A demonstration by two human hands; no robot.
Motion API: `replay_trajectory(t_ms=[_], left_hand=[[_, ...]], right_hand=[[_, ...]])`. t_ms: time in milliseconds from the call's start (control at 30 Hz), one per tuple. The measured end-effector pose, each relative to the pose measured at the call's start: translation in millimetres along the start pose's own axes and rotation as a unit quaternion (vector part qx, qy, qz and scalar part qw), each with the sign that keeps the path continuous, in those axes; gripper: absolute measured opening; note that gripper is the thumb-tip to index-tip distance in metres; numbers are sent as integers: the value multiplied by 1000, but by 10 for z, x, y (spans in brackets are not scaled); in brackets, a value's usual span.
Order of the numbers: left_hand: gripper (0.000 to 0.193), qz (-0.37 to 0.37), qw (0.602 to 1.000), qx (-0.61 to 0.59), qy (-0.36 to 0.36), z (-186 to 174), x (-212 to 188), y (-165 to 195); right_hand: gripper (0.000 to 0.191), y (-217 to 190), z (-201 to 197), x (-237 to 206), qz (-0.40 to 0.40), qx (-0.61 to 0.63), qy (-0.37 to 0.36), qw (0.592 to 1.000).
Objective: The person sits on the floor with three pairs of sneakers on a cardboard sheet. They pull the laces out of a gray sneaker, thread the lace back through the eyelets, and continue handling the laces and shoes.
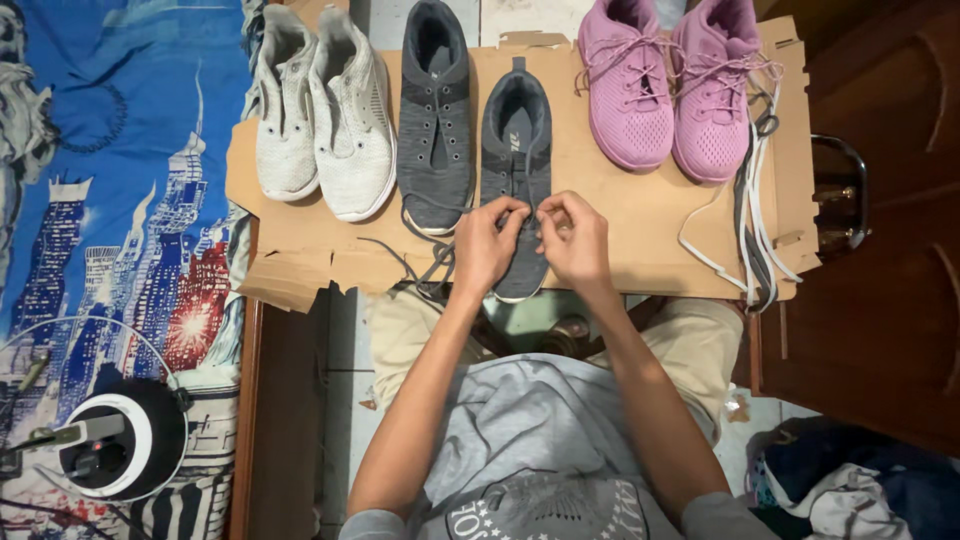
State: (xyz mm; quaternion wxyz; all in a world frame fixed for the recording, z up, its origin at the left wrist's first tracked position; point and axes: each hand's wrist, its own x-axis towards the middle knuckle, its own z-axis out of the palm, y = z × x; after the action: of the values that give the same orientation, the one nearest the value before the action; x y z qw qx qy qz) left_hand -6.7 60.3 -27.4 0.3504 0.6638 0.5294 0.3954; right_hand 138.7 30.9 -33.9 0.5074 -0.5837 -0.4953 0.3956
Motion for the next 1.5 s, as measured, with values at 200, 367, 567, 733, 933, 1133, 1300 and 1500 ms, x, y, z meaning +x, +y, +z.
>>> replay_trajectory(t_ms=[200, 367, 567, 733, 933, 1133, 1300, 1500], left_hand=[[15, 8, 1000, 7, -15, -42, 28, 43], [12, -27, 995, 18, -89, -108, 49, 26], [8, 46, 992, 35, -109, -132, 102, -28], [9, 42, 992, 40, -115, -105, 111, -50], [14, 38, 993, 17, -111, -86, 78, -24], [13, 31, 994, 6, -102, -77, 70, 17], [14, 28, 995, 12, -95, -60, 56, 28], [16, 16, 995, 15, -98, -67, 85, 17]], right_hand=[[10, -15, -9, 12, -9, 1, 6, 1000], [9, 61, -22, -9, -35, -1, -2, 999], [9, 77, -44, 29, 6, 12, -19, 1000], [8, 75, -56, 33, -4, -12, -17, 1000], [7, 84, -59, 21, 5, 10, -6, 1000], [4, 42, -16, -12, 7, -10, 40, 999], [6, -3, 74, -115, -152, -160, 108, 969], [2, 117, 13, -94, -70, -80, 77, 991]])
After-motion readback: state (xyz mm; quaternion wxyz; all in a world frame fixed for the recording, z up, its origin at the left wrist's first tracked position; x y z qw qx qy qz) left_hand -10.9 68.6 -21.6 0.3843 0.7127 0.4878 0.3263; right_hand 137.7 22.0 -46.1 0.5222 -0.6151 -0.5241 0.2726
